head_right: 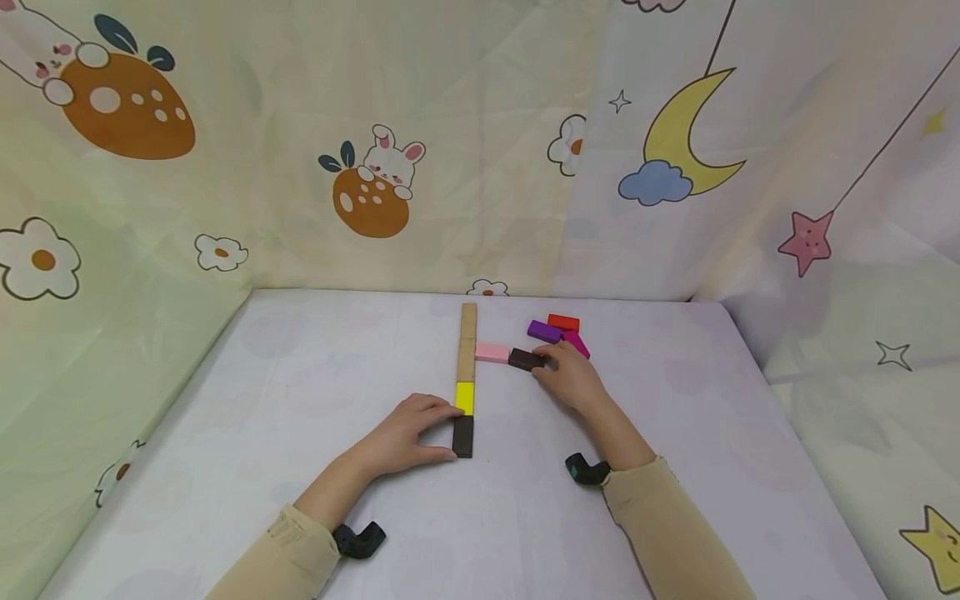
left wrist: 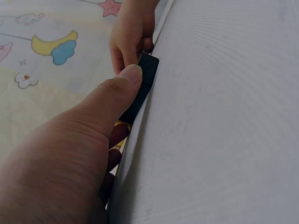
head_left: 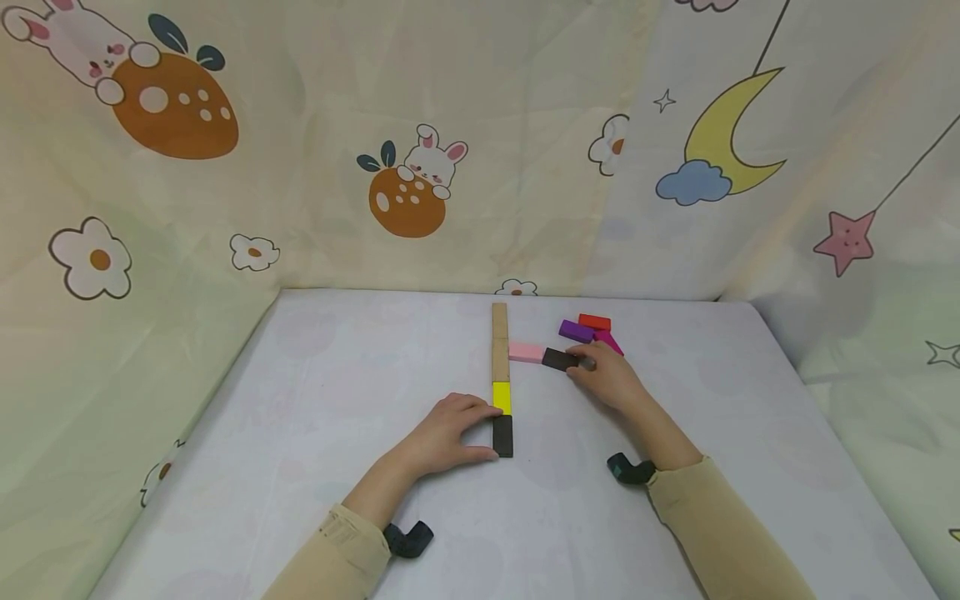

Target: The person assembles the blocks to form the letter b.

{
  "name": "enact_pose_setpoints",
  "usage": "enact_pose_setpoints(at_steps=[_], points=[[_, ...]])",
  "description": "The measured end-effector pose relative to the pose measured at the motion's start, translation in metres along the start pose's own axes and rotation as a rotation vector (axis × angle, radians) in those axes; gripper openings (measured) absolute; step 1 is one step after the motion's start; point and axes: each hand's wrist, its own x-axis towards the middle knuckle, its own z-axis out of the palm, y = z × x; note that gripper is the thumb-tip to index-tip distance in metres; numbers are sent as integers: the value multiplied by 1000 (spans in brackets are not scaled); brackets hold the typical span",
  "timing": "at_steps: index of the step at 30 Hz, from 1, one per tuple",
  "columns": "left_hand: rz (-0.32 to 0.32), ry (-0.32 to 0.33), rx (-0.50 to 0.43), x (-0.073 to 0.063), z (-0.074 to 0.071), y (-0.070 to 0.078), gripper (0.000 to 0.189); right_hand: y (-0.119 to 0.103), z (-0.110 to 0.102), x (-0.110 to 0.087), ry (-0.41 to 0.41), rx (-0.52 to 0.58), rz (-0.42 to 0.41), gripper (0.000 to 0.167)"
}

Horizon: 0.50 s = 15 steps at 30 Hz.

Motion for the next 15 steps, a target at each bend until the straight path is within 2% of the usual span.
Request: enact_pose_setpoints(at_steps=[15], points=[[16,12,5,0,1,-1,61,2,2,1,3,-16,-9,41]])
